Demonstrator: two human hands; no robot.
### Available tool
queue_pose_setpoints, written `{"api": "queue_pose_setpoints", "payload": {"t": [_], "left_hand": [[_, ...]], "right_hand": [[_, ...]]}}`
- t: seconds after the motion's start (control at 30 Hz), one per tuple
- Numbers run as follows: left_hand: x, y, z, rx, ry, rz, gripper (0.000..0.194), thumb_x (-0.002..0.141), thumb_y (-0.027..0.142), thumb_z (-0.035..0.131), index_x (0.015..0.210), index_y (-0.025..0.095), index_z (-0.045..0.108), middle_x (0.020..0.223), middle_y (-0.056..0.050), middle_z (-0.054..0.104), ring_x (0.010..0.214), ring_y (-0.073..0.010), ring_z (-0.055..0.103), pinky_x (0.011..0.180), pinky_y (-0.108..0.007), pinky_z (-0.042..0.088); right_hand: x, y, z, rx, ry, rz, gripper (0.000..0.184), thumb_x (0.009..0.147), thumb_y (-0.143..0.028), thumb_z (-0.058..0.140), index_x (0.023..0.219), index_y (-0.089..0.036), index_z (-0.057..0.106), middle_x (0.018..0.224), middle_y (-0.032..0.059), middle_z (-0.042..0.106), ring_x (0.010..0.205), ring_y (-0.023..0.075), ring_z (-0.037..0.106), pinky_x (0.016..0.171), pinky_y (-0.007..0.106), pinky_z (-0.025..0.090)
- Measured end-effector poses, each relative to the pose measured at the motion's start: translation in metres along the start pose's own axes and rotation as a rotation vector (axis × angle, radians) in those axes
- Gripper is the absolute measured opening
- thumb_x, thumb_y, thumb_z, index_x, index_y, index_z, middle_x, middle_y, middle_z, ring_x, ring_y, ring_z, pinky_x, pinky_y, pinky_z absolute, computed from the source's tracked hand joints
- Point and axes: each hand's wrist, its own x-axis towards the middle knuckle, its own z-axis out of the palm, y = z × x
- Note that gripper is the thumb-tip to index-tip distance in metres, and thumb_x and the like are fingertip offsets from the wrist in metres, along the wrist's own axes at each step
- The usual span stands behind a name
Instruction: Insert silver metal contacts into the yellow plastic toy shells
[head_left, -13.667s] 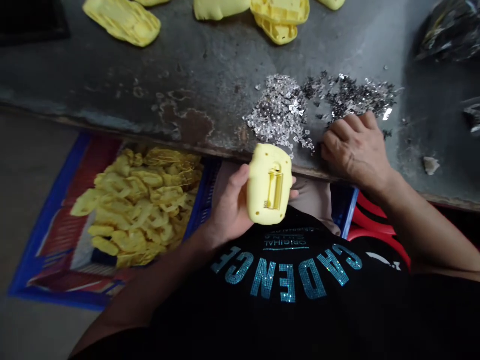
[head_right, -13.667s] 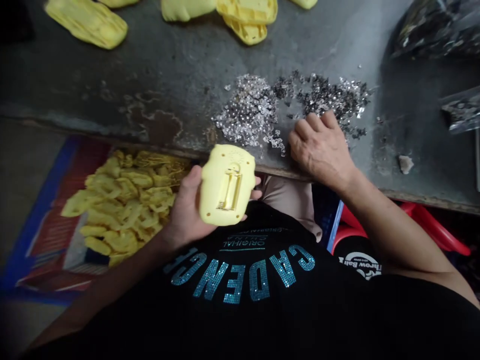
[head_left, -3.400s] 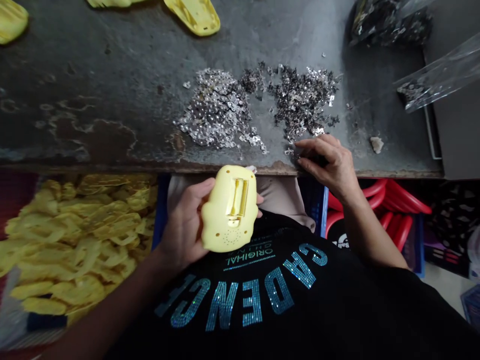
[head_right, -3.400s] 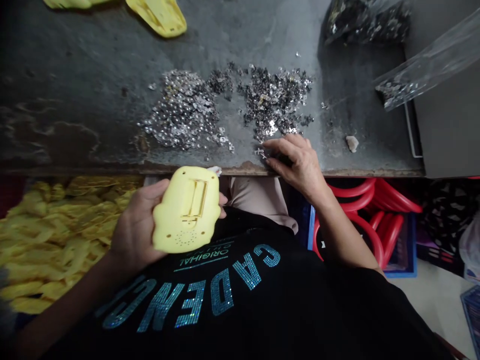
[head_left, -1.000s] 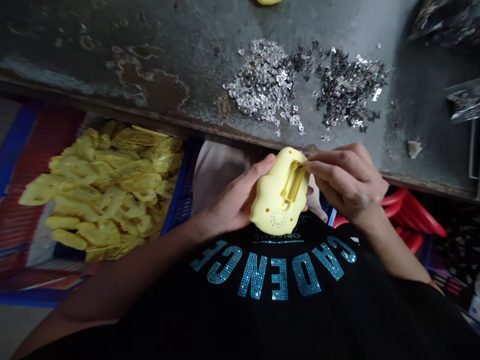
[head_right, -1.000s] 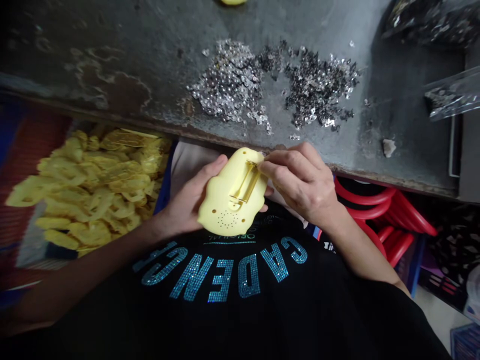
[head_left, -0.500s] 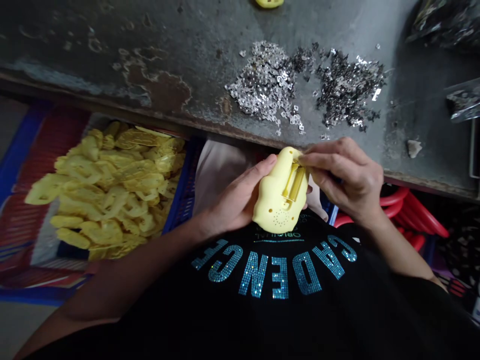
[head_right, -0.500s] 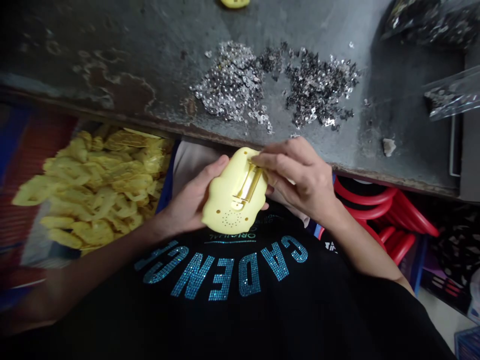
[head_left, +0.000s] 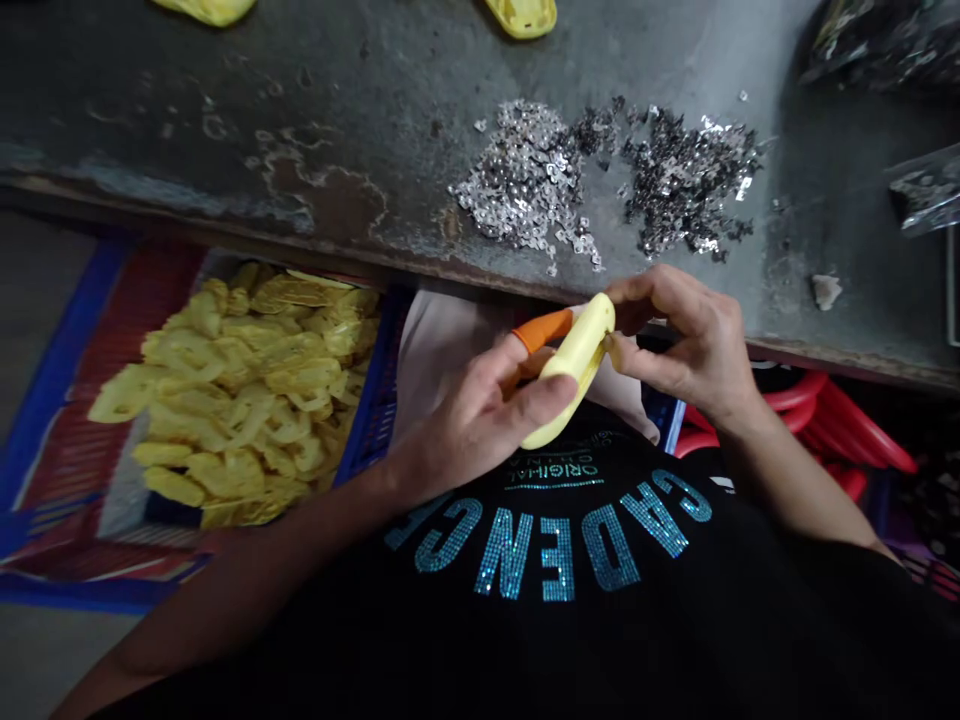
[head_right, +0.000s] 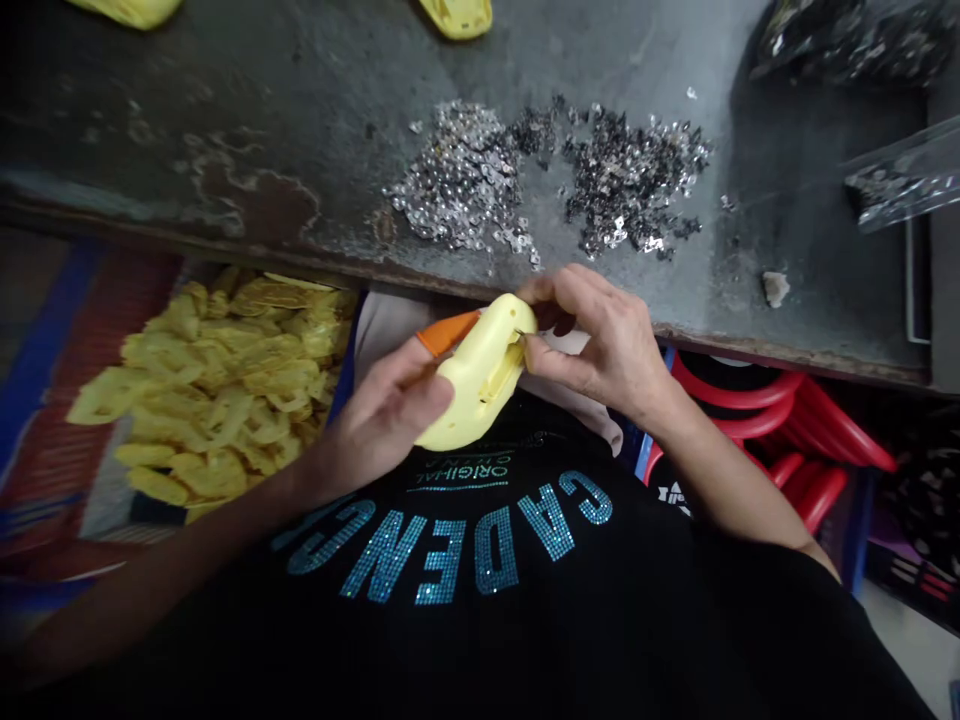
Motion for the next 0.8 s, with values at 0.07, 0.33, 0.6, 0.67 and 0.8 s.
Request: {"api": "queue_pose_setpoints", "payload": {"t": [0.07,0.33,0.6,0.67,0.8], "left_hand": [[-0.006,0.001,-0.002,0.116,0.017,0.038,0.061,0.102,0.035,0.084,0.161,0.028,0.069,0.138,-0.005,0.084,0.120,-0.0296,0.078,0.097,-0.032,0.058],[-0.005,0.010,0.013,0.190,0.002,0.088,0.056,0.095,0.026,0.091,0.150,0.027,0.078,0.131,-0.006,0.086,0.111,-0.0278,0.078,0.098,-0.035,0.055],[-0.001,0.004,-0.001,0.181,-0.070,0.057,0.056,0.101,0.040,0.087,0.154,0.027,0.075,0.132,-0.008,0.087,0.098,-0.0234,0.080,0.080,-0.030,0.056],[-0.001,0.006,-0.013,0.172,-0.147,0.050,0.058,0.108,0.055,0.076,0.158,0.026,0.072,0.137,-0.011,0.085,0.103,-0.0256,0.083,0.079,-0.030,0.061],[0.002,0.016,-0.046,0.396,-0.070,0.381,0.051,0.111,0.052,0.070,0.156,0.028,0.075,0.159,-0.009,0.075,0.126,-0.0278,0.081,0.093,-0.032,0.068]], "right_hand": [[-0.007,0.001,0.007,-0.001,0.084,-0.024,0.015,0.101,-0.025,0.077,0.115,-0.025,0.074,0.096,0.0017,0.077,0.078,0.0168,0.072,0.070,0.033,0.063],[-0.019,-0.005,0.010,-0.076,0.251,-0.099,0.023,0.097,-0.024,0.078,0.120,-0.027,0.075,0.098,0.0018,0.080,0.076,0.0181,0.073,0.068,0.033,0.063],[-0.024,0.003,0.020,0.027,0.200,-0.013,0.020,0.096,-0.028,0.081,0.116,-0.025,0.077,0.097,0.0001,0.080,0.078,0.0166,0.073,0.072,0.032,0.064],[-0.023,0.005,0.025,0.173,0.184,0.115,0.021,0.095,-0.029,0.084,0.114,-0.025,0.079,0.097,-0.0006,0.080,0.079,0.0157,0.074,0.073,0.030,0.063],[-0.014,0.003,0.043,0.758,0.198,0.493,0.026,0.090,-0.032,0.094,0.110,-0.025,0.081,0.093,-0.0020,0.081,0.078,0.0119,0.074,0.073,0.024,0.063]]}}
